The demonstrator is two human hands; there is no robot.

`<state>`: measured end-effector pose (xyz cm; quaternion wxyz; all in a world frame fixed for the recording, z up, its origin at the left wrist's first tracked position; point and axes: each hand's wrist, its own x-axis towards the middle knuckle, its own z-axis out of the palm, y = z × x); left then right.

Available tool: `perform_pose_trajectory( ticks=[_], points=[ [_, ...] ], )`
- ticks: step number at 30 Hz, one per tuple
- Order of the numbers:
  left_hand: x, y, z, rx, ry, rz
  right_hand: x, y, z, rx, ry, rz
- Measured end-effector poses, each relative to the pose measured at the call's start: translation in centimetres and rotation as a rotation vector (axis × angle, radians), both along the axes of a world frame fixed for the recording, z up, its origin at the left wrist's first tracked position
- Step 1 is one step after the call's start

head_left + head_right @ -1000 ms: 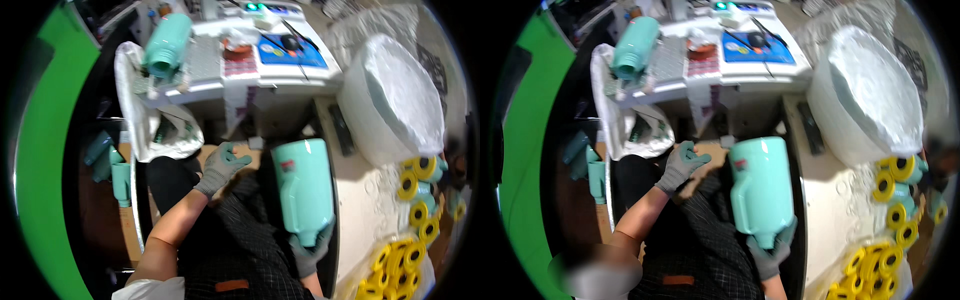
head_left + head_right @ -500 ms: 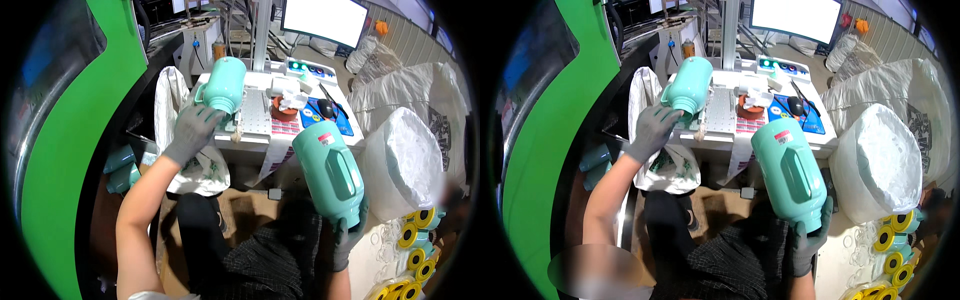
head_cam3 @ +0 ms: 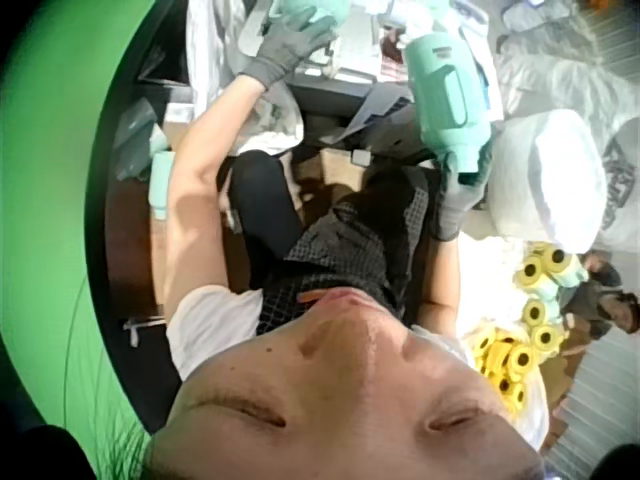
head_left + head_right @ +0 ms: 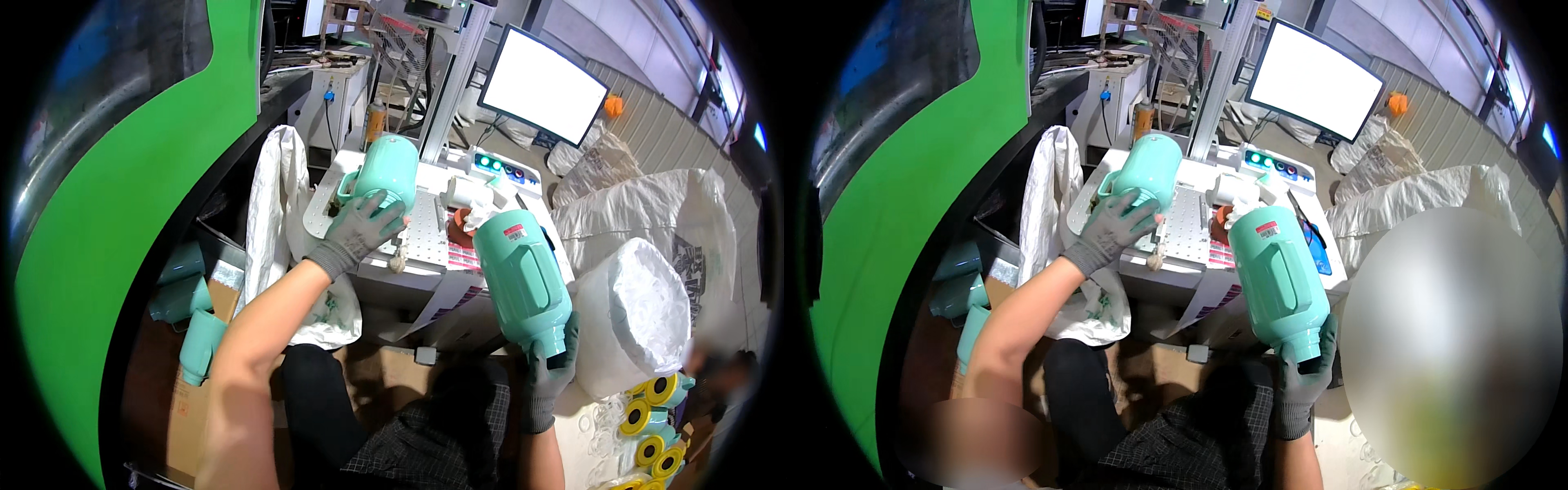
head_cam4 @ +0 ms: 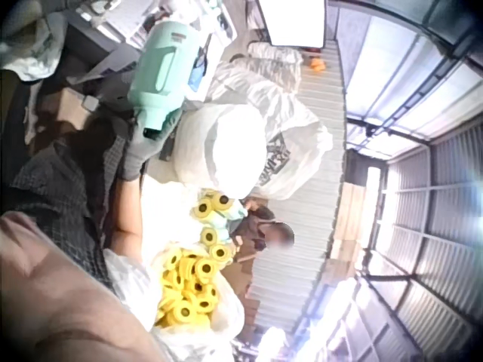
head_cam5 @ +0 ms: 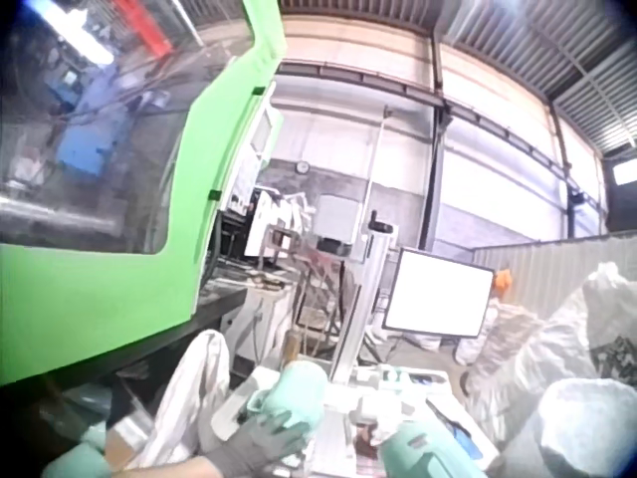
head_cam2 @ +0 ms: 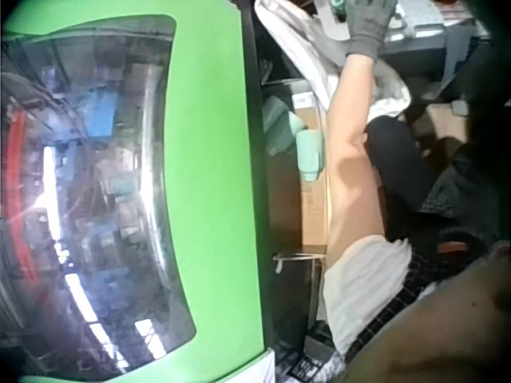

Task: The person sits on the floor and assembles teal plastic containers by inserting a white seal into the opening and screwing on a yellow lid. They repeat this process for multiple units, placing the finished containers on a nearby table.

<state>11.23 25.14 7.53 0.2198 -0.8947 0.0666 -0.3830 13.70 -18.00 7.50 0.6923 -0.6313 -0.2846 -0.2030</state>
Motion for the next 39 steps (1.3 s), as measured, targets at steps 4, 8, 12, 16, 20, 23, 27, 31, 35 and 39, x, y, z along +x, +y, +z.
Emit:
perform_pose_trajectory(
  ticks=[4,8,12,16,20,23,27,31,35,39],
  points=[
    [-8.9,-7.5,3.8,-0.384,-0.337,-0.241,1.5,-1.1,2.5,-0.209,-0.147,-0.145],
    [-17.2,-14.6,4.9,-0.577,-0.713,-0.500,3.4,7.4,5.6,-0.687,-0.542,-0.278],
    [-23.0,-19.4,0.8,-1.369,-0.044,-0.629,5.1,19.4,4.5,-0.868,-0.766,-0.248],
    [-24.6,-21.2,-3.3,-1.735,0.380,-0.475,5.4,29.5,4.0,-1.265,-0.771,-0.250],
    [-24.1,-21.0,-2.3,-1.624,0.422,-0.482,7.1,32.0,1.9,-1.382,-0.793,-0.330],
    [-22.6,-21.4,-1.7,-1.500,0.465,-0.465,7.7,30.3,1.8,-1.185,-0.710,-0.210],
    [-21.6,-21.9,-2.5,-1.377,0.571,-0.579,10.5,29.4,-6.6,-1.292,-0.759,-0.456],
    [-23.1,-22.6,-3.5,-1.545,0.410,-0.445,-1.3,15.5,-0.3,-0.652,-0.681,-0.024],
    [-21.2,-21.2,-3.6,-1.212,0.476,-0.498,-2.8,-5.7,-7.2,-0.865,-0.353,-0.284],
    [-21.4,-20.5,-4.1,-1.229,0.667,-0.505,-8.7,-26.3,-9.8,-0.686,0.216,-1.016]
  ],
)
